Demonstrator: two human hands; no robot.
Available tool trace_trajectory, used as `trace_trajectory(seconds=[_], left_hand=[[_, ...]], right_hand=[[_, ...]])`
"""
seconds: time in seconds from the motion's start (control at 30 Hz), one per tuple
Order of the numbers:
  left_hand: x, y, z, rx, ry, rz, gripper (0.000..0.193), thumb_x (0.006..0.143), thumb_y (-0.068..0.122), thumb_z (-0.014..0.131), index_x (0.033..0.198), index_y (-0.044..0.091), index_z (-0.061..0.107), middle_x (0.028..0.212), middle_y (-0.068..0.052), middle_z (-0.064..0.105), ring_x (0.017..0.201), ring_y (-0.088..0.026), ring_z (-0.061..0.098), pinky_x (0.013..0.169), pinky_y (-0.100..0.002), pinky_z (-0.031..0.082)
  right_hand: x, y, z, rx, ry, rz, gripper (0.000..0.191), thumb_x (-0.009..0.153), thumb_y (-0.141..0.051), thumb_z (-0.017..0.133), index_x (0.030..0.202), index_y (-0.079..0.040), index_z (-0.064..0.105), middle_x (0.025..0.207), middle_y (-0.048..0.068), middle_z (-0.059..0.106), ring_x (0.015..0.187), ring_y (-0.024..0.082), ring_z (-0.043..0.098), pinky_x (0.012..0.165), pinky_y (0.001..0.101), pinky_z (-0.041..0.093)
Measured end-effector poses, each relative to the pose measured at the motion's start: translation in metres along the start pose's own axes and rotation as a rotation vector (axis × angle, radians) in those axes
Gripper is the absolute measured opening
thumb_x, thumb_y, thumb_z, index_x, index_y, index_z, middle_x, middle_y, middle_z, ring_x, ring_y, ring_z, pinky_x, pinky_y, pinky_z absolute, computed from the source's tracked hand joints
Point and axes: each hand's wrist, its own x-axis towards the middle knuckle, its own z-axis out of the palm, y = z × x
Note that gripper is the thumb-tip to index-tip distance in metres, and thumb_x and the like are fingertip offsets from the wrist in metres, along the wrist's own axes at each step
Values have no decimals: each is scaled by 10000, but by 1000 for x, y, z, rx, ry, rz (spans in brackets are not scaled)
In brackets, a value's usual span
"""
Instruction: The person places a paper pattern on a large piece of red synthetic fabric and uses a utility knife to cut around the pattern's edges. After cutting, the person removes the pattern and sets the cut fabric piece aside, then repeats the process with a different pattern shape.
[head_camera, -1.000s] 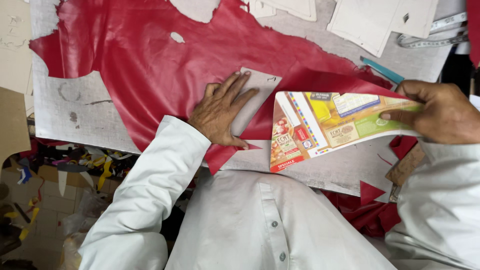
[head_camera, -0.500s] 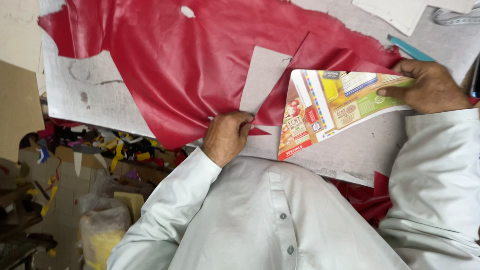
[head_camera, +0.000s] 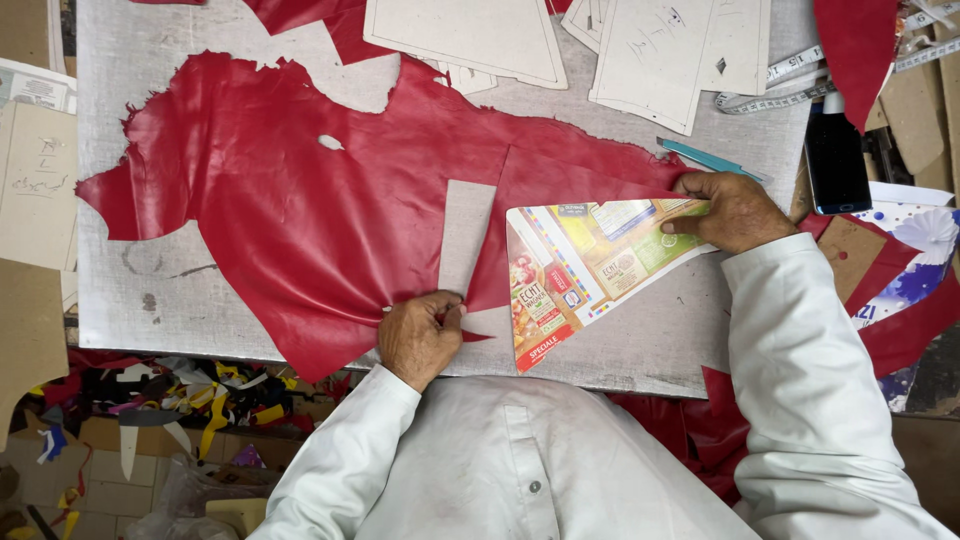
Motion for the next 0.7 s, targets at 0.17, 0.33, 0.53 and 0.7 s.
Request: trace_trajectory(seconds=[0.17,0.33,0.53,0.7], left_hand=[[-5,-4,2,33,49,47,142,857,298,790,940,190,827,718,-76,745,557,-246,690,571,-375,545],[2,-14,-6,36,-11,159,232,760,353,869,919,188,830,682,-45,759,526,-206,695,542,-349,539],[4,-20,-8,-122,38,377,166,847,198,793,1010,166,783,948,-39,799,636,-156,741,608,-299,594],[4,-19,-22,-134,-17,325,245,811,108,775,1049,158,806,889,-36,766,565,-199,670,544,-329,552]], right_hand=[[-4,-9,-1,-23,24,-3,312,757,-176,875,1001,-41,734,841,92,730,783,190,657,749,349,521],[-27,-50,-51,-128,-239,36,214,825,-211,826,1009,-119,767,832,39,782,773,179,696,744,345,562],[-36,-135,-125,-450,13,-150,280,818,-163,871,1058,-72,759,908,82,760,846,234,701,806,371,562],[-18,-188,-91,-685,309,-361,339,812,-123,908,1099,-34,751,970,117,742,907,280,705,858,392,562]])
